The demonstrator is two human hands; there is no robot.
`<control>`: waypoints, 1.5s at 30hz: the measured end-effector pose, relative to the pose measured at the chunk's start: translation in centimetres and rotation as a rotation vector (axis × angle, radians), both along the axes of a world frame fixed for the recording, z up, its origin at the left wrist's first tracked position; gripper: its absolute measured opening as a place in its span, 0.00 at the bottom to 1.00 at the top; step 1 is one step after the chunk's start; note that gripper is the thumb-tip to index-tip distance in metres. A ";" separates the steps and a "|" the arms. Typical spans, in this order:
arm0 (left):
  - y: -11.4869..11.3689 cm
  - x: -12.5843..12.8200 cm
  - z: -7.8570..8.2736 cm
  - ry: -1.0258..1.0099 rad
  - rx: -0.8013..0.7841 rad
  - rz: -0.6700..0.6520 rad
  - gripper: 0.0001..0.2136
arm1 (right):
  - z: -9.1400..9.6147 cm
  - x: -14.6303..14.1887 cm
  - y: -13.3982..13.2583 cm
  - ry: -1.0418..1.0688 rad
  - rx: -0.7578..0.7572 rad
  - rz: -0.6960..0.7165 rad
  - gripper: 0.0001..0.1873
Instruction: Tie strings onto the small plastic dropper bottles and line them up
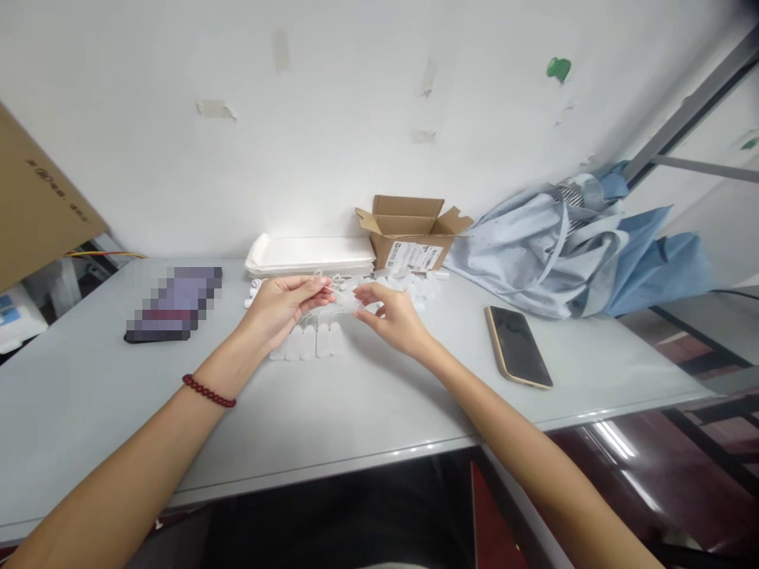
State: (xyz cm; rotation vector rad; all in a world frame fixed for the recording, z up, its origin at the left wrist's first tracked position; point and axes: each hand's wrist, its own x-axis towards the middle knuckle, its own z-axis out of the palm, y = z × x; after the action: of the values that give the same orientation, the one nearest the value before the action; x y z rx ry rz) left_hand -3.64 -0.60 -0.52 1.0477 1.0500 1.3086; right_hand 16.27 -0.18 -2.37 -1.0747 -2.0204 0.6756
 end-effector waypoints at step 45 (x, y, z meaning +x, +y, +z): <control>-1.8 1.2 -0.8 0.622 0.439 0.083 0.18 | -0.7 -1.0 -0.6 0.457 -0.346 0.086 0.17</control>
State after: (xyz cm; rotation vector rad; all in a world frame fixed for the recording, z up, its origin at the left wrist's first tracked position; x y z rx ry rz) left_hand -2.44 -2.43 -1.34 1.8382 1.2948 1.3438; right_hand 15.27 -0.81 -3.04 -0.9190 -1.5939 1.2283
